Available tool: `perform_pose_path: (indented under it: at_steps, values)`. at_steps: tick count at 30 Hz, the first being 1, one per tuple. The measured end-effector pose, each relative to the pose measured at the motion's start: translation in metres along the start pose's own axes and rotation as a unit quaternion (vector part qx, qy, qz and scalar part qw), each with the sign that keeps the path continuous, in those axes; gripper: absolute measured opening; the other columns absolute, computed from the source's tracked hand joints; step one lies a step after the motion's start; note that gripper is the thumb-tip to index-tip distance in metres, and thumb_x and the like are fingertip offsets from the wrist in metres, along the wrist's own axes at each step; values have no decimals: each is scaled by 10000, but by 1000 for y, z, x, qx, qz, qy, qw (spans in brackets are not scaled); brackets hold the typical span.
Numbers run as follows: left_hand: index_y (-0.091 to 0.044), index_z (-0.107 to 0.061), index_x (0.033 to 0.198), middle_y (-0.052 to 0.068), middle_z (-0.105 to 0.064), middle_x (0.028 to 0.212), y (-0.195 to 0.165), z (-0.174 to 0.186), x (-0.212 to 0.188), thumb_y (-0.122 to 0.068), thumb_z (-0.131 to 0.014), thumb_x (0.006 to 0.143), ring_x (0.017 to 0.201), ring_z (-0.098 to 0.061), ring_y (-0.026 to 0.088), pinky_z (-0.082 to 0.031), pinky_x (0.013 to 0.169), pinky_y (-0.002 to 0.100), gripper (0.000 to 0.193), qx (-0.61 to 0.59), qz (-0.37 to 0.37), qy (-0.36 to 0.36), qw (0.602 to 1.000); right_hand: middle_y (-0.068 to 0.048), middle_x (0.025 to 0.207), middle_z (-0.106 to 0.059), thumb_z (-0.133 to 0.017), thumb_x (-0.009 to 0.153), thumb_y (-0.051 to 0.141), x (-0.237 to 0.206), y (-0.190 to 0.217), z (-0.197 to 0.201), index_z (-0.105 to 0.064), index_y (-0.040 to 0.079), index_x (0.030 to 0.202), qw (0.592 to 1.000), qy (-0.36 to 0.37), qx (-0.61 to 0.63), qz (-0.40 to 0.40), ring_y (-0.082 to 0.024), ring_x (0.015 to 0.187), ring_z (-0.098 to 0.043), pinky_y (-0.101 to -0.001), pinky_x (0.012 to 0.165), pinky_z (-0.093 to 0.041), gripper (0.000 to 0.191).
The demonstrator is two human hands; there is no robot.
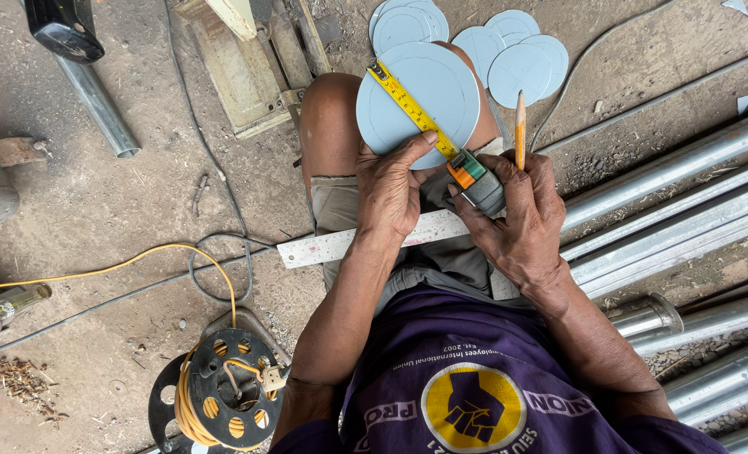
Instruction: The person measures and marks multiple circular discs using a tape measure and pencil. They place each disc on their lap, measure across the diameter, and mark the center and lines before setting the disc aside and picking up the next one.
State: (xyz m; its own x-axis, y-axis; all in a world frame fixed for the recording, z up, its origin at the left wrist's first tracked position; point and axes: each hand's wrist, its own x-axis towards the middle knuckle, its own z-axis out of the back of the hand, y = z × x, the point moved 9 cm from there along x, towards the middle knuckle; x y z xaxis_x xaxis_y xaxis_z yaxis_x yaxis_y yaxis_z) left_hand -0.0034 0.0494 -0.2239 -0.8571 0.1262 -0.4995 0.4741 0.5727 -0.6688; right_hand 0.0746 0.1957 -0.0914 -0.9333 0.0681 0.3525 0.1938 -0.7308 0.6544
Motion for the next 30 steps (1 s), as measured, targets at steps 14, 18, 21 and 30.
perform_pose_path:
  at_steps: [14, 18, 21, 30]
  values:
    - [-44, -636, 1140, 142, -723, 1064, -2, -3, -2, 44, -762, 861, 962, -751, 256, -682, 817, 446, 318, 9, -8, -2, 1000, -162, 1097, -562, -930, 815, 136, 0, -4, 2, -618, -27, 1305, 1000, 7, -6, -11, -270, 969, -620, -384, 770, -551, 603]
    - [-36, -649, 1135, 135, -726, 1065, -2, -2, -2, 41, -771, 852, 971, -752, 243, -688, 829, 452, 317, 13, -17, -11, 1000, -163, 1099, -557, -934, 822, 141, -2, -5, 1, -622, -24, 1303, 1000, 10, -15, -7, -275, 976, -628, -386, 770, -556, 597]
    - [-48, -650, 1116, 124, -727, 1045, -1, 3, -1, 32, -792, 839, 930, -750, 226, -667, 782, 421, 320, 28, -29, -27, 999, -165, 1100, -556, -937, 821, 151, -3, -4, 2, -617, -28, 1309, 1000, 8, -19, 3, -280, 979, -626, -389, 772, -558, 610]
    - [-66, -668, 1059, 83, -730, 955, 0, 10, -2, -48, -842, 789, 859, -723, 176, -542, 630, 325, 322, 114, -77, -55, 989, -168, 1084, -571, -958, 809, 217, -8, -3, -1, -606, -35, 1305, 999, 21, -39, 15, -283, 957, -623, -385, 738, -558, 658]
